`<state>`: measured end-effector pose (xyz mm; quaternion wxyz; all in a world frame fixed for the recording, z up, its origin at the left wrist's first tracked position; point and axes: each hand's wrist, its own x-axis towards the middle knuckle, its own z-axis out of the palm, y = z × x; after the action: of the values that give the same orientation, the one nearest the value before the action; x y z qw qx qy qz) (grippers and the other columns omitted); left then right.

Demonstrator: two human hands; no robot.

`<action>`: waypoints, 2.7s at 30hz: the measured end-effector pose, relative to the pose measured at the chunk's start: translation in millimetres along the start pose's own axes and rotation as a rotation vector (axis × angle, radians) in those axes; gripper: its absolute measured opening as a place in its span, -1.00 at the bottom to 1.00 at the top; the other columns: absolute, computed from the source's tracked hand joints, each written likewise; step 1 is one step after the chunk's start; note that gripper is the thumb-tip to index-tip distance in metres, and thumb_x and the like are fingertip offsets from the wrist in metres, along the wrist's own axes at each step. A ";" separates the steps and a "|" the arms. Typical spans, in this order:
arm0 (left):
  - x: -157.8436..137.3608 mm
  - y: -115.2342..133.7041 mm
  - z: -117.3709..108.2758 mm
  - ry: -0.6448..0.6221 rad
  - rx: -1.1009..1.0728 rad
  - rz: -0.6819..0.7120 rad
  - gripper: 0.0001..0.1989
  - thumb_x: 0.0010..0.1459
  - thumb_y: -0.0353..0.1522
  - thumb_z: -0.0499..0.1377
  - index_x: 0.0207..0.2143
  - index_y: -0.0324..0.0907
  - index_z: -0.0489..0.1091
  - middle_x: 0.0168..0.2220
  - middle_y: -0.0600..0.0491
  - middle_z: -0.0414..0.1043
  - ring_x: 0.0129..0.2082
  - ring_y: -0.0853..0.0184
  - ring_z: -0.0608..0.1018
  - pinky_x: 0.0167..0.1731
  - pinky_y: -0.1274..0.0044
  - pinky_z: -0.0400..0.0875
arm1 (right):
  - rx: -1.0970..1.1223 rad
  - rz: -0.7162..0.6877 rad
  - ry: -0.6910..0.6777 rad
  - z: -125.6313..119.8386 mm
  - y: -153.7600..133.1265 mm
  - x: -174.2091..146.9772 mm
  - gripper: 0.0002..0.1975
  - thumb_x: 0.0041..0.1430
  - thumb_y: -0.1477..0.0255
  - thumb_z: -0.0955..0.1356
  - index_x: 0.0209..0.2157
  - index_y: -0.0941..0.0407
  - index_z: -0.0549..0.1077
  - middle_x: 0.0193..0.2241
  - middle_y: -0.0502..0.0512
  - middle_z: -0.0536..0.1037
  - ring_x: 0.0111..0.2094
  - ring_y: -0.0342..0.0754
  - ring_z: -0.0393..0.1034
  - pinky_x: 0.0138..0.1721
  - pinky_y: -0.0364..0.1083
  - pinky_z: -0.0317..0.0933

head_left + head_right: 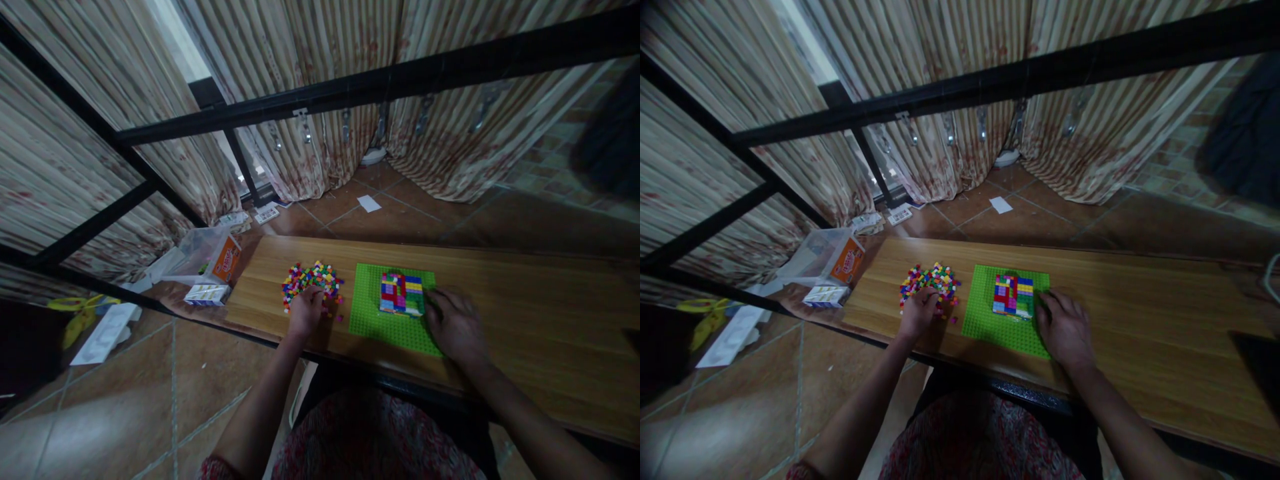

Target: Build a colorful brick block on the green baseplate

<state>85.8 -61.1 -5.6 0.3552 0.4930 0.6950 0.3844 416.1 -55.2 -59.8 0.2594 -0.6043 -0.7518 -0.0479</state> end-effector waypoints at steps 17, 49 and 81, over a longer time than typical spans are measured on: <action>-30.2 67.5 78.6 -0.247 -0.013 0.434 -0.82 0.19 -0.38 0.14 -0.22 -0.12 0.53 -0.27 0.04 0.55 -0.30 0.39 0.56 -0.24 0.56 0.44 | 0.078 0.077 -0.014 -8.1 -11.8 5.8 -0.65 0.25 0.36 0.23 0.02 0.12 0.44 0.00 0.24 0.46 0.00 0.14 0.29 0.02 0.13 0.16; -24.7 84.2 123.4 -0.289 0.420 0.637 -0.80 0.25 -0.38 0.06 -0.26 -0.09 0.50 -0.28 0.05 0.50 -0.24 0.35 0.49 -0.18 0.54 0.33 | 0.127 0.134 -0.061 -15.9 -17.4 10.6 -0.65 0.25 0.38 0.23 0.04 0.10 0.43 0.04 0.25 0.43 0.06 0.16 0.25 0.04 0.14 0.13; -40.6 80.7 126.1 -0.307 0.611 0.675 -0.68 0.26 -0.47 -0.03 -0.04 -0.15 0.43 -0.13 -0.07 0.49 -0.12 0.25 0.48 -0.13 0.49 0.37 | 0.126 0.122 -0.041 -15.2 -17.2 10.0 -0.65 0.27 0.37 0.21 0.03 0.11 0.43 0.04 0.25 0.45 0.04 0.15 0.26 0.05 0.14 0.13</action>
<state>239.8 -59.1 13.4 0.1481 0.8240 0.5168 0.1791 403.7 -56.8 -38.1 0.2837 -0.6326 -0.7202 0.0278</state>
